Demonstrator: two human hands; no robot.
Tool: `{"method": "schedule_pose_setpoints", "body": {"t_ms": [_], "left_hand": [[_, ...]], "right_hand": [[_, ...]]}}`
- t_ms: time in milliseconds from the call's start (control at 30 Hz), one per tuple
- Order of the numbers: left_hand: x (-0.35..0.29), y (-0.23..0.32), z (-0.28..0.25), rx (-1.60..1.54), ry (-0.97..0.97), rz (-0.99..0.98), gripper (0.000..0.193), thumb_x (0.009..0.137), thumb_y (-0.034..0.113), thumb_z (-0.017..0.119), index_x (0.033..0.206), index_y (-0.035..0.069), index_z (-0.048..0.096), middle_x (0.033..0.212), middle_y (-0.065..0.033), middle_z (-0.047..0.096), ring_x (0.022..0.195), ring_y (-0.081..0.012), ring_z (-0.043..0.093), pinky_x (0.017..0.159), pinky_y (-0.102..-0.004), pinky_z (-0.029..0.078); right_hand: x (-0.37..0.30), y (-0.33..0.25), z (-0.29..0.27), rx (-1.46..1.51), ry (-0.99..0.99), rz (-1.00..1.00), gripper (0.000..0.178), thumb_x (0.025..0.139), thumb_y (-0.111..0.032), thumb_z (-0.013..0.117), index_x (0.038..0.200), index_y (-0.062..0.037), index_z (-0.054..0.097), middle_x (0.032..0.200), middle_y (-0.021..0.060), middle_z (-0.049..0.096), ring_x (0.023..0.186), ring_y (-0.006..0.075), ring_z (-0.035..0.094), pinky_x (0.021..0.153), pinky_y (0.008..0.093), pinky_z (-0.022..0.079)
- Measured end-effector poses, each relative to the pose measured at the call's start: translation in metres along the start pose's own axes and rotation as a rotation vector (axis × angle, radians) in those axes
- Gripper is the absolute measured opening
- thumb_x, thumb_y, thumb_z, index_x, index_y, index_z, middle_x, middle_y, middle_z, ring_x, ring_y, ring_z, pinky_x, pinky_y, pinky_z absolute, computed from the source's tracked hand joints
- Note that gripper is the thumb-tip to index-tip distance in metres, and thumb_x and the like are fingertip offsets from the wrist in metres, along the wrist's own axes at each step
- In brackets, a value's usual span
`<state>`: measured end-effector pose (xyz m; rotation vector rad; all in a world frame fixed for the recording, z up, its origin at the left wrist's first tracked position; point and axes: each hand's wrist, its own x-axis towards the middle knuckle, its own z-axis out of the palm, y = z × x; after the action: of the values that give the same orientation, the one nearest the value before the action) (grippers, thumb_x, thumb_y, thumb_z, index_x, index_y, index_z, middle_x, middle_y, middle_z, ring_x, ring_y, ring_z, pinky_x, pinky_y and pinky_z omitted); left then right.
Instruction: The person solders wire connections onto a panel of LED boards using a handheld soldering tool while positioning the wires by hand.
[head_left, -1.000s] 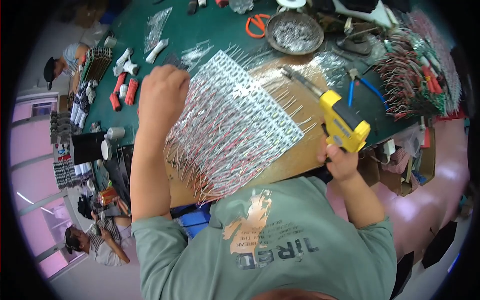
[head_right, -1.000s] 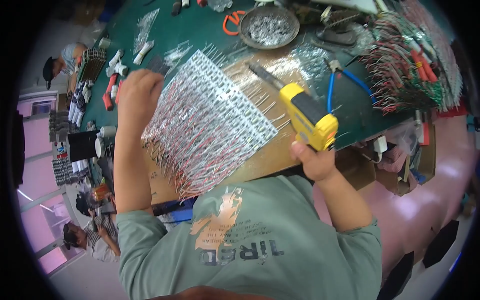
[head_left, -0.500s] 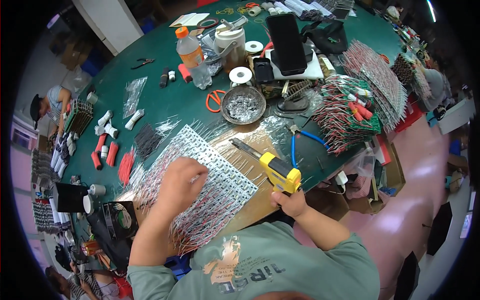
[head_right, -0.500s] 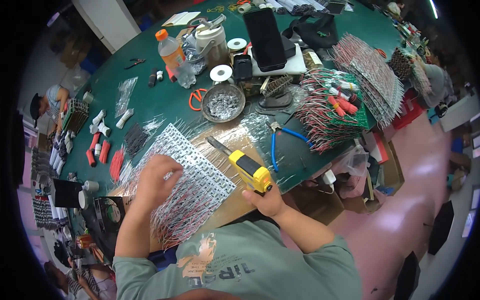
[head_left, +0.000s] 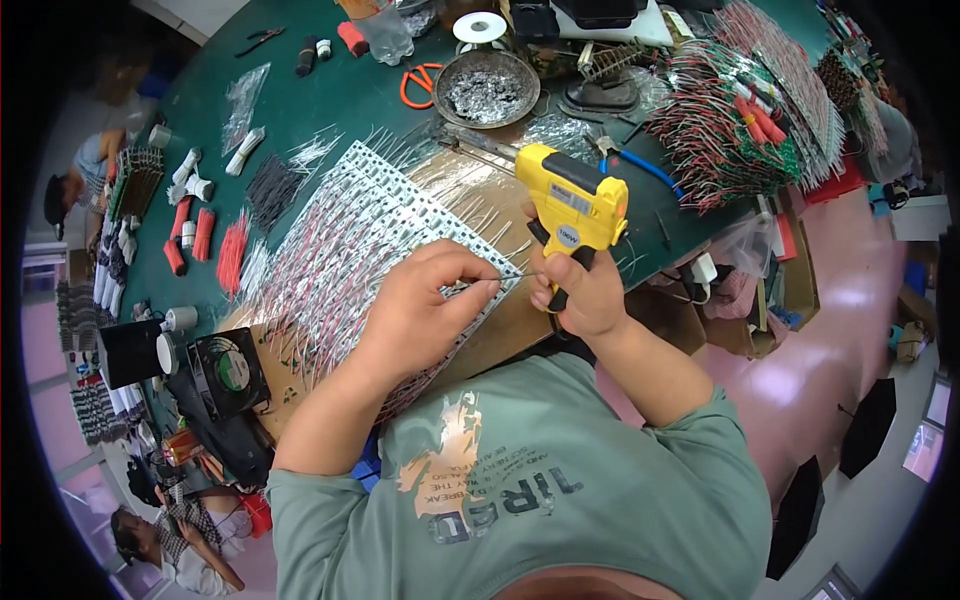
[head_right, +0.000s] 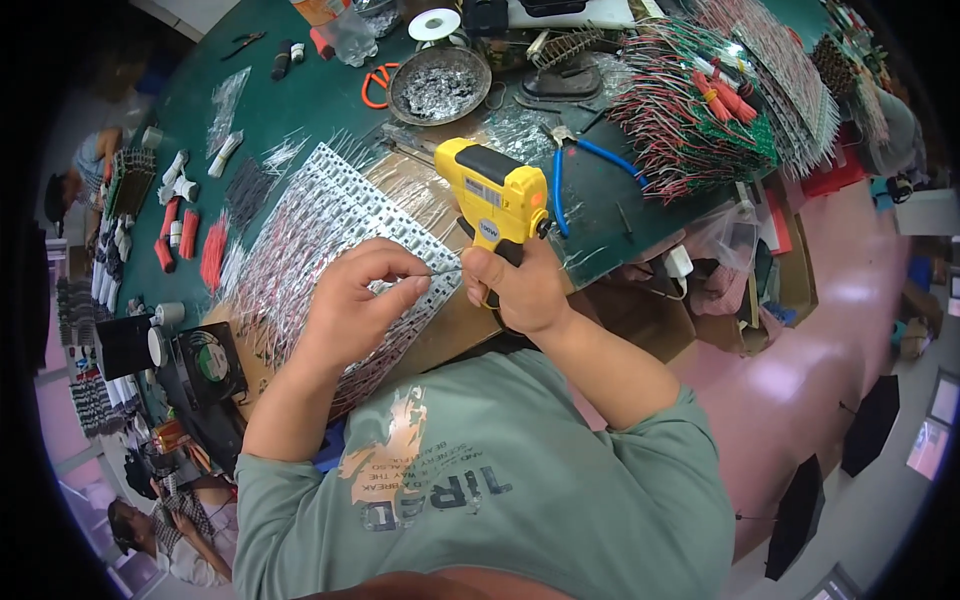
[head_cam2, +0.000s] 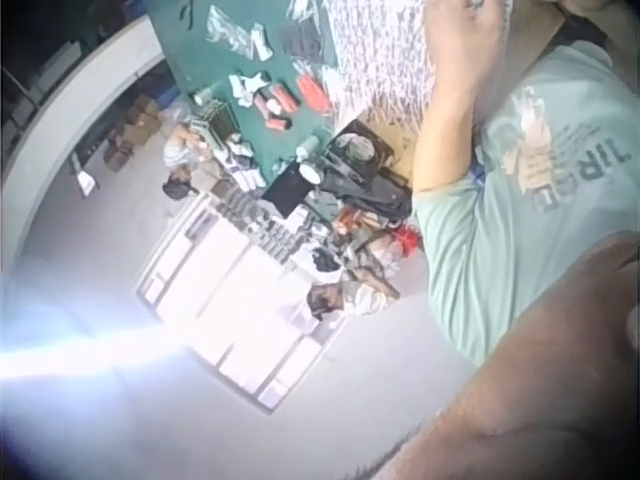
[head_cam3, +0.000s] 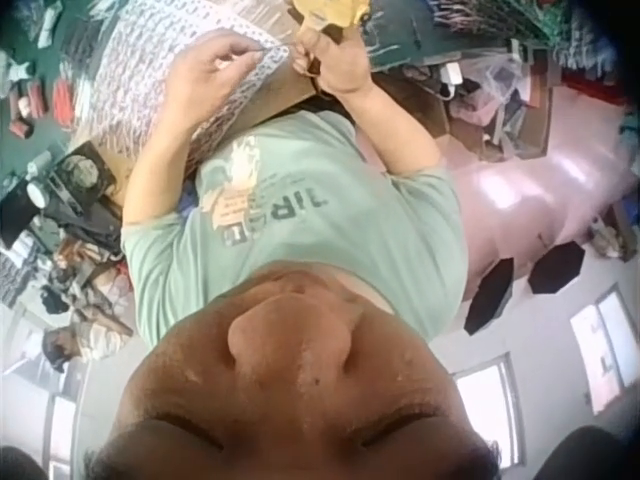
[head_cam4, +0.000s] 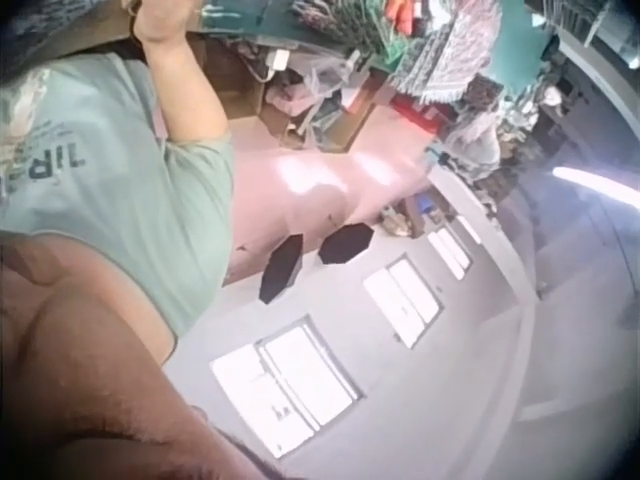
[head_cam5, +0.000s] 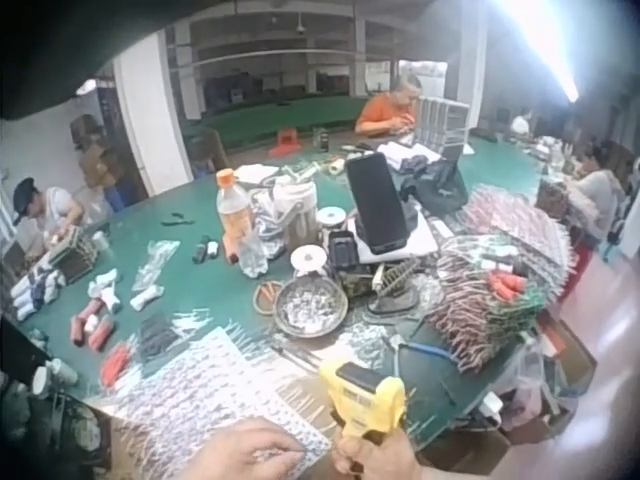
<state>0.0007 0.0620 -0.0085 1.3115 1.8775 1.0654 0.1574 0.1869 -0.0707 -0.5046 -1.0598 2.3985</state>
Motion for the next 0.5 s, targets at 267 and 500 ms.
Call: {"method": "schedule_pose_setpoints", "body": {"t_ms": [267,500], "left_hand": [[-0.005,0.000,0.000,0.032,-0.006,0.028,0.008,0.082,0.005,0.072,0.089,0.002,0.070,0.088,-0.0085,0.067,0.083,-0.0194,0.064,0.074,-0.0311,0.050],[-0.013,-0.026,-0.021,0.433,0.273,0.203,0.012,0.078,0.000,0.070,0.089,0.004,0.070,0.088,-0.0101,0.067,0.083,-0.0277,0.064,0.073,-0.0350,0.051]], "right_hand": [[-0.004,0.014,-0.008,0.039,-0.075,0.018,0.031,0.091,-0.018,0.069,0.111,0.0002,0.054,0.077,0.0034,0.057,0.063,0.0118,0.055,0.056,0.0260,0.046],[-0.041,0.007,-0.037,-0.179,-0.040,0.014,0.024,0.088,-0.017,0.073,0.102,-0.0028,0.059,0.084,0.0027,0.061,0.075,0.0114,0.058,0.066,0.0269,0.047]]}}
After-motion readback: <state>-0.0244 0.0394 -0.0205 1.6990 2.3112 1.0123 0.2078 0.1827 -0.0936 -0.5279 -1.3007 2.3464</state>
